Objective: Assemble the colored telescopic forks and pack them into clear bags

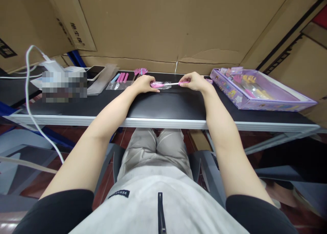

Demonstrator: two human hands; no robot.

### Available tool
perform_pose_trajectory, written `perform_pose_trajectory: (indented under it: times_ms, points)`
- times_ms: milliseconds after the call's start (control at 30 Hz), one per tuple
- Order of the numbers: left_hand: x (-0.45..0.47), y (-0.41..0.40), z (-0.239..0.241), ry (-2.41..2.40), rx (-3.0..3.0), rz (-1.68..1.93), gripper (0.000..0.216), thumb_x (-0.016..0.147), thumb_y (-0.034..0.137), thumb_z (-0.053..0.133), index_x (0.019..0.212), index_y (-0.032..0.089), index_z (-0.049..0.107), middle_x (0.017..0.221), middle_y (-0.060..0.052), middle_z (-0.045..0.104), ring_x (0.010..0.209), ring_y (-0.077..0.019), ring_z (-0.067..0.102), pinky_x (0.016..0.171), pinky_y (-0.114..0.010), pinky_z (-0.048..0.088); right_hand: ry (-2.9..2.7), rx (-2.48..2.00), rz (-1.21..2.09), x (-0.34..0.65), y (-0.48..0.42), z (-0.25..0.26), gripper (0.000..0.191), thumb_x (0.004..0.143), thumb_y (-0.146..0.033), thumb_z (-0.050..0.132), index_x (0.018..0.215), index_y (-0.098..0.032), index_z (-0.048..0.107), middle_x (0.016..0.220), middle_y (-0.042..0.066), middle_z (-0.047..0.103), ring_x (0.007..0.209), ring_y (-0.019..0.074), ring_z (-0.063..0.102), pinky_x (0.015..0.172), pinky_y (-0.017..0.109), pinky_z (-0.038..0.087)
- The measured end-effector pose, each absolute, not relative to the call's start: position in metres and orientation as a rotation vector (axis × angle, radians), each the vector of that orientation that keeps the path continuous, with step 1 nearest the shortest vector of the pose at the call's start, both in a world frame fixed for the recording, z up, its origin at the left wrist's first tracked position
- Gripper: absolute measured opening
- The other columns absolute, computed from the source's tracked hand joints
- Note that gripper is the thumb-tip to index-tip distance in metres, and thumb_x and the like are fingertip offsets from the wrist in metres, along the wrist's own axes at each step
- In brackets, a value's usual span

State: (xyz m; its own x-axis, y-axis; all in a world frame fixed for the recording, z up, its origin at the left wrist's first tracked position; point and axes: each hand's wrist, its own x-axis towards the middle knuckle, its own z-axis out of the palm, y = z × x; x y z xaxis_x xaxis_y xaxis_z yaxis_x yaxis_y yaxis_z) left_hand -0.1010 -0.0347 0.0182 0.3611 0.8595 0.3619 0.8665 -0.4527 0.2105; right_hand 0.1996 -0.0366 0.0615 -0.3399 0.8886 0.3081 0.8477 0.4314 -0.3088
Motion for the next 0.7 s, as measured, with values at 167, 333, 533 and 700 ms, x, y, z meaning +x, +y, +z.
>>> perform_pose_trajectory:
  times_ms: [167, 333, 533, 700]
  points:
    - [-0.100, -0.036, 0.020, -1.658, -2.555, -0.638, 0.045, 0.080, 0.057, 0.084, 0.103, 0.018, 0.079, 0.100, -0.009, 0.079, 0.096, -0.0273, 0.070, 0.080, -0.031, 0.044, -2.289, -1.454, 0.179, 0.185, -0.039, 0.059, 0.028, 0.094, -0.049, 0.076, 0.108, -0.027, 0.086, 0.099, 0.006, 0.079, 0.106, 0.0295, 0.066, 0.114, 0.058, 0.032]
    - [-0.098, -0.038, 0.021, -1.652, -2.543, -0.642, 0.038, 0.081, 0.055, 0.082, 0.095, 0.020, 0.077, 0.093, -0.008, 0.078, 0.093, -0.0275, 0.070, 0.076, -0.031, 0.044, -2.312, -1.360, 0.137, 0.173, -0.038, 0.052, 0.031, 0.098, -0.053, 0.071, 0.110, -0.027, 0.084, 0.102, 0.007, 0.079, 0.108, 0.0310, 0.065, 0.115, 0.059, 0.030]
    - [-0.090, -0.041, 0.022, -1.611, -2.573, -0.631, 0.031, 0.083, 0.051, 0.080, 0.095, 0.021, 0.078, 0.089, -0.009, 0.078, 0.094, -0.0298, 0.072, 0.076, -0.032, 0.044, -2.351, -1.301, 0.083, 0.155, -0.039, 0.043, 0.024, 0.101, -0.046, 0.069, 0.110, -0.029, 0.083, 0.111, 0.007, 0.079, 0.112, 0.0316, 0.065, 0.115, 0.059, 0.030]
    - [-0.094, -0.042, 0.025, -1.675, -2.529, -0.636, 0.030, 0.085, 0.048, 0.079, 0.095, 0.019, 0.077, 0.091, -0.010, 0.078, 0.095, -0.0303, 0.071, 0.079, -0.034, 0.044, -2.335, -1.379, 0.078, 0.163, -0.036, 0.048, 0.025, 0.098, -0.046, 0.075, 0.110, -0.026, 0.083, 0.107, 0.009, 0.076, 0.112, 0.0334, 0.065, 0.115, 0.060, 0.033]
